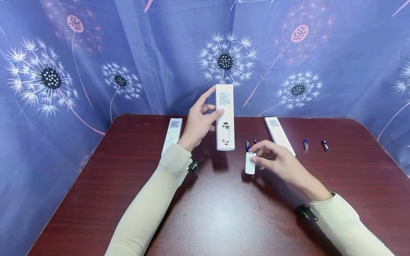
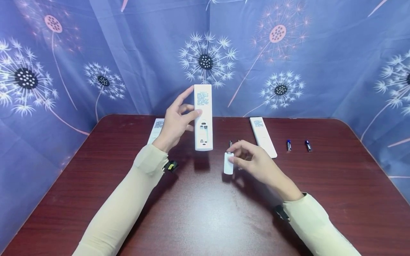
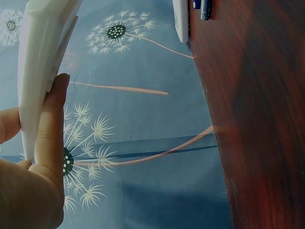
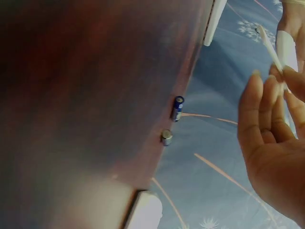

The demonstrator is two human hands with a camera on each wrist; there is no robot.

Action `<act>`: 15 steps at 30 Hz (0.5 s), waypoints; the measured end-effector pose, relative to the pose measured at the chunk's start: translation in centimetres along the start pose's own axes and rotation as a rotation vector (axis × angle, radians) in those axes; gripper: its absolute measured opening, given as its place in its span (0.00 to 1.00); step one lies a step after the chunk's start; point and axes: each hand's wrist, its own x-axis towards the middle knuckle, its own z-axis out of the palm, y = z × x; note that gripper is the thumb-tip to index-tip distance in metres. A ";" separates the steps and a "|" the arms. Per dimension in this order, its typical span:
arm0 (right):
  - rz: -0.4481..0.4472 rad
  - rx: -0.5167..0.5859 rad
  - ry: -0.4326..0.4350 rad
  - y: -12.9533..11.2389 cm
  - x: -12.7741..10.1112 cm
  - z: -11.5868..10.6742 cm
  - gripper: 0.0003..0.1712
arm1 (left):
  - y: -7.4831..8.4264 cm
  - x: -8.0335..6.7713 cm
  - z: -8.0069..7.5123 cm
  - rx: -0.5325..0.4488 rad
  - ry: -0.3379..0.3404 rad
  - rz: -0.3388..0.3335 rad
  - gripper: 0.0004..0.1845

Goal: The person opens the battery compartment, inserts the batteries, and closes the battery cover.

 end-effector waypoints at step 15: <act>0.119 -0.011 -0.141 1.1 -0.4 -0.2 0.09 | 0.2 -0.2 0.1 0.009 0.005 -0.013 0.40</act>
